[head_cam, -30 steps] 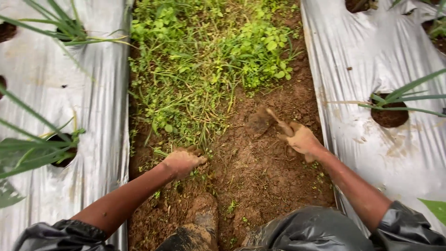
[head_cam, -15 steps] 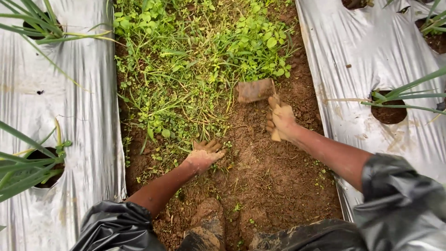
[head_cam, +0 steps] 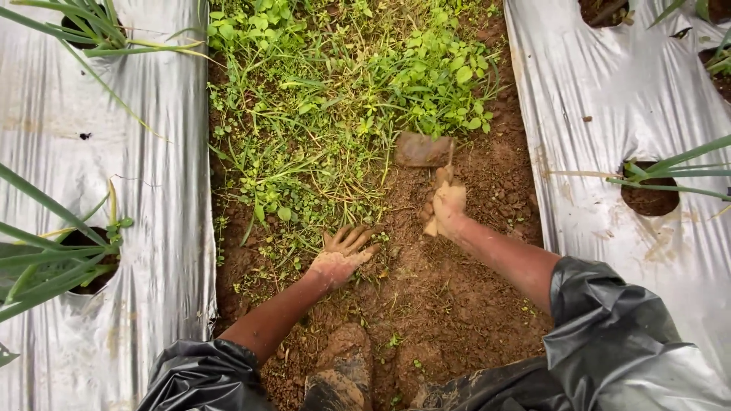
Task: The person removes weeds by hand from the soil between two raised garden beds covered in plastic mulch. They then use a small hand hoe to loosen the soil and clear remaining weeds from the pathway.
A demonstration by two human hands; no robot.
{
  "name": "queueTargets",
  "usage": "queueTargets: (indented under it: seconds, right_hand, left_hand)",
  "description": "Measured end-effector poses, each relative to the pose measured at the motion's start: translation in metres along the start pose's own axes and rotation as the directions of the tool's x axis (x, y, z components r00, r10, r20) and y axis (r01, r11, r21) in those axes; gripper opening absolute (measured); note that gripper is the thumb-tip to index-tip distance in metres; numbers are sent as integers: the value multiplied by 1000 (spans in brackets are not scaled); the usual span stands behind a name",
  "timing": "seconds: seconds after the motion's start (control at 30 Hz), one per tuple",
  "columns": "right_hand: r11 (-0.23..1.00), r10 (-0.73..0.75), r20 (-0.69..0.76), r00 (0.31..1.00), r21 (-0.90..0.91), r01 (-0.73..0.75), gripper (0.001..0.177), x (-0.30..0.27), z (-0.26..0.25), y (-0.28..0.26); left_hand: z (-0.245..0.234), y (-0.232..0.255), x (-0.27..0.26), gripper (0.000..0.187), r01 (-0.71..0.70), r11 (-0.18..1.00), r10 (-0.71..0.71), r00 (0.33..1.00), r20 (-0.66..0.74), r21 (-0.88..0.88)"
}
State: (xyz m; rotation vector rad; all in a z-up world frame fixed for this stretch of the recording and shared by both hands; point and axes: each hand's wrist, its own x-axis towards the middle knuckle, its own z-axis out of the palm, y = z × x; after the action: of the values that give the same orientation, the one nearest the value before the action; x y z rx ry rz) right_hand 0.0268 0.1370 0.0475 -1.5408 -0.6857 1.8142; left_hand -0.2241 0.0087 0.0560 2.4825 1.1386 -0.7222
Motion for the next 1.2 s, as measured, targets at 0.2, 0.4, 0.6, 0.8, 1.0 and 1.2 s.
queueTargets:
  seconds: [0.2, 0.4, 0.6, 0.8, 1.0, 1.2]
  right_hand:
    - [991, 24, 34, 999, -134, -19, 19, -12, 7, 7]
    - [1000, -17, -19, 1000, 15, 17, 28, 11, 7, -3]
    - [961, 159, 78, 984, -239, -136, 42, -5, -6, 27]
    - [1000, -18, 53, 998, 1, 18, 23, 2, 5, 0]
    - [982, 79, 143, 986, -184, -52, 25, 2, -16, 37]
    - [994, 34, 174, 984, -105, -16, 34, -14, -2, -1]
  left_hand:
    - [-12, 3, -8, 83, -16, 1000, 15, 998, -69, -18]
    - [-9, 3, -6, 81, 4, 999, -8, 997, -76, -42]
    - [-3, 4, 3, 78, 21, 997, -26, 998, -62, -80]
    - [-3, 8, 1, 75, 39, 998, -42, 997, -63, -43]
    - [18, 7, 14, 73, 36, 997, -42, 995, -93, -62]
    - [18, 8, 13, 73, 36, 999, -40, 990, -133, -34]
